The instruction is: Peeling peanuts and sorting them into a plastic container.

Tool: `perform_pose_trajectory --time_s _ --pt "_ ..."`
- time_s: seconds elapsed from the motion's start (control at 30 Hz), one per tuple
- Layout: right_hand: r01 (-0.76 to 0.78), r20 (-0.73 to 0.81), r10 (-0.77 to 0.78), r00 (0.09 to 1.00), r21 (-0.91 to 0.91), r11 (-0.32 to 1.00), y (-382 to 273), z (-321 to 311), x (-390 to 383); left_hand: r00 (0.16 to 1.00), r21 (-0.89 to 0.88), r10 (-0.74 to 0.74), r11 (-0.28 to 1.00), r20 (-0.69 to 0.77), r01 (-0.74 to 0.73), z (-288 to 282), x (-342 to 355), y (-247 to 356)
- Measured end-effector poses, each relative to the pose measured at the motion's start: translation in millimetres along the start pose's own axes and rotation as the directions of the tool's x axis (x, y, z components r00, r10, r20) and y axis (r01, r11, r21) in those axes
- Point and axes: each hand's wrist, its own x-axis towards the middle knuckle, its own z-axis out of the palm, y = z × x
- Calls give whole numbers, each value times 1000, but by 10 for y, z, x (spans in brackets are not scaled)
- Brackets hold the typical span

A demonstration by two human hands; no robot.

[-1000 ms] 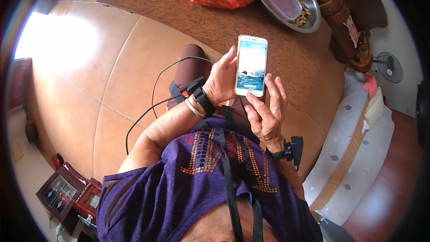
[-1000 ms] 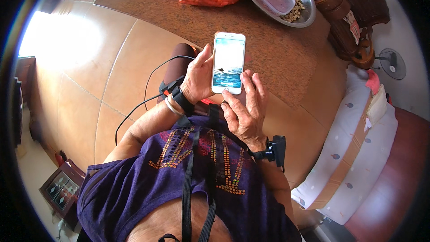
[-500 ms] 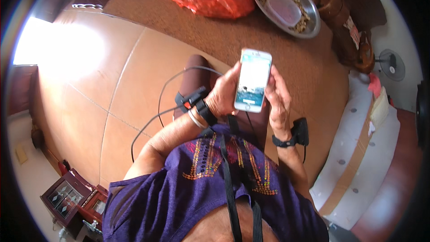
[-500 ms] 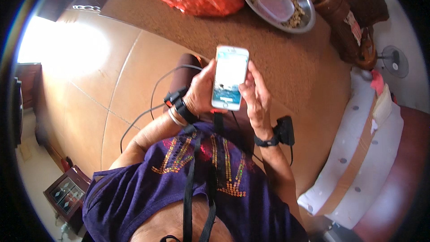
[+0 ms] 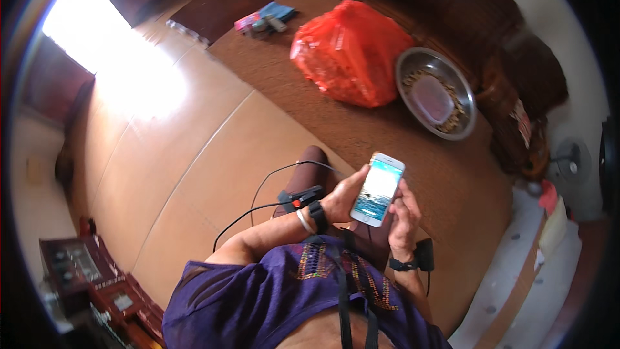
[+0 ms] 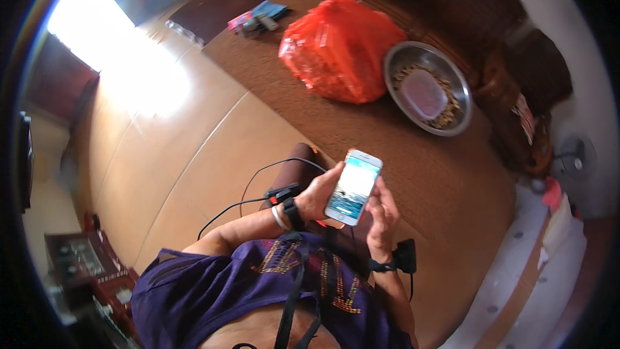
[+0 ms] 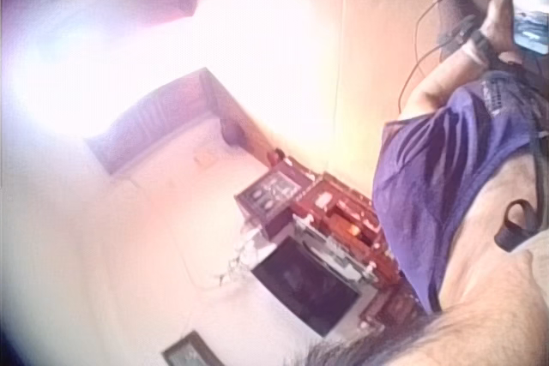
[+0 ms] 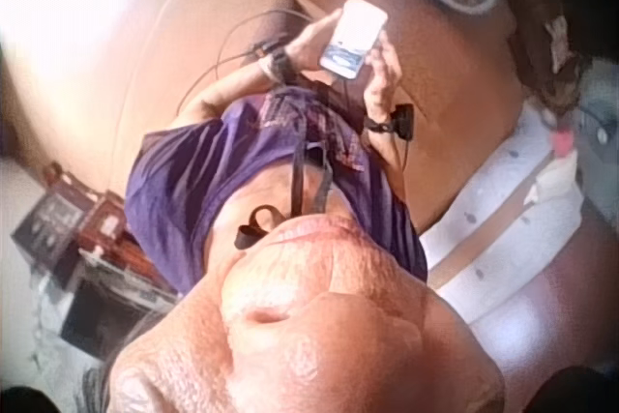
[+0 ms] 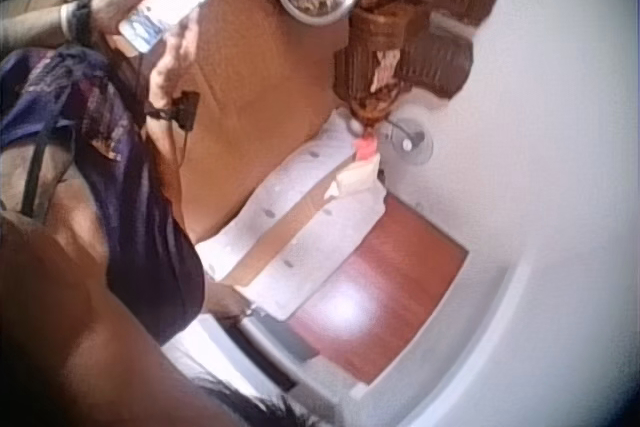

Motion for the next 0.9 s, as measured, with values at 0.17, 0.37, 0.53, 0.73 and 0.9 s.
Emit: perform_pose_trajectory --time_s 0.17,0.37,0.53,0.73,0.9 --pt "47 93 -30 995 -184 982 -68 -62 29 998 42 0 999 -56 3 -19 -12 -17" --pt "72 222 14 975 -374 925 -102 -13 380 990 -35 137 990 39 -135 32 -37 247" --pt "-70 109 114 987 -342 937 -37 -194 1004 911 310 407 860 67 -406 -317 32 1109" --pt "154 39 -226 973 -842 517 280 -956 1682 447 456 756 649 -478 -609 -1522 -86 2646" --pt "-41 -223 -250 942 -818 574 329 -1267 2324 200 584 825 524 -529 -619 -2222 -250 3540"
